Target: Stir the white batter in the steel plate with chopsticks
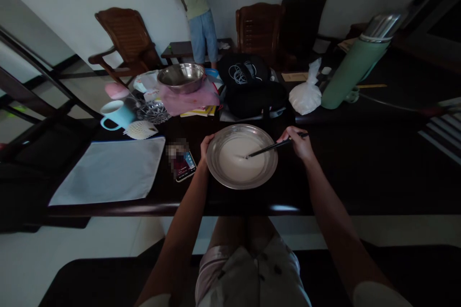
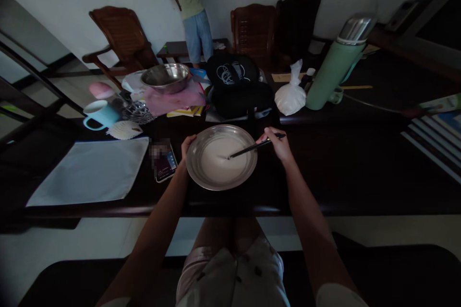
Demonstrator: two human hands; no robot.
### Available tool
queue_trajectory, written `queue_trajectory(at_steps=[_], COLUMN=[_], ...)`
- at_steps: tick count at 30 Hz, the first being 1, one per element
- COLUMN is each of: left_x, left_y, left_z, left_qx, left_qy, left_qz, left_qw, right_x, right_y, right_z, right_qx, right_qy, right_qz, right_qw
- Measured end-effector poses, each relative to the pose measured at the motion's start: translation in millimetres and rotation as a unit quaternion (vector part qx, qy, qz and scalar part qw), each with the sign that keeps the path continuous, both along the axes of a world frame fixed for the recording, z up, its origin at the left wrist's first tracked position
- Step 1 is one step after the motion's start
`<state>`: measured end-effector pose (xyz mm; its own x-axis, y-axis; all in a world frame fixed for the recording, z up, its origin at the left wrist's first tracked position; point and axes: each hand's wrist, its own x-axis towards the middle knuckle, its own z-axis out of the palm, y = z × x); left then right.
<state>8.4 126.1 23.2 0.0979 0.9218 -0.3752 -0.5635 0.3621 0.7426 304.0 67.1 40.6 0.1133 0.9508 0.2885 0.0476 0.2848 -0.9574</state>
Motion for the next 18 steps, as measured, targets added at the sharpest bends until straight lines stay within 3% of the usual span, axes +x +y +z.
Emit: queue_trajectory(at_steps=[5, 11, 16, 18], left_x=[0.7, 0.7, -0.9, -1.0], left_y=[-0.5, 0.7, 1.7, 2.0], left_z=[3.4, 1.1, -0.3, -1.4], left_qx=[-0.02, 0.006, 0.002, -0.001], left_qy=[0.006, -0.003, 0.003, 0.001], left_qz=[0.019, 0.007, 0.006, 0.008], left_qw=[1.0, 1.0, 1.0, 1.0], right_x=[-5.2, 1.8, -3.6, -6.4], right_y=[-1.6, -1.1, -2.3, -2.5], right_z=[1.3, -1.3, -1.8, 0.3], right_qx=[-0.017, 0.005, -0.014, -0.019], right_qy=[-0.027, 0.005, -0.003, -0.028], right_qz=[0.069, 0.014, 0.081, 0.079], right_qw=[0.997, 1.0, 0.997, 0.996])
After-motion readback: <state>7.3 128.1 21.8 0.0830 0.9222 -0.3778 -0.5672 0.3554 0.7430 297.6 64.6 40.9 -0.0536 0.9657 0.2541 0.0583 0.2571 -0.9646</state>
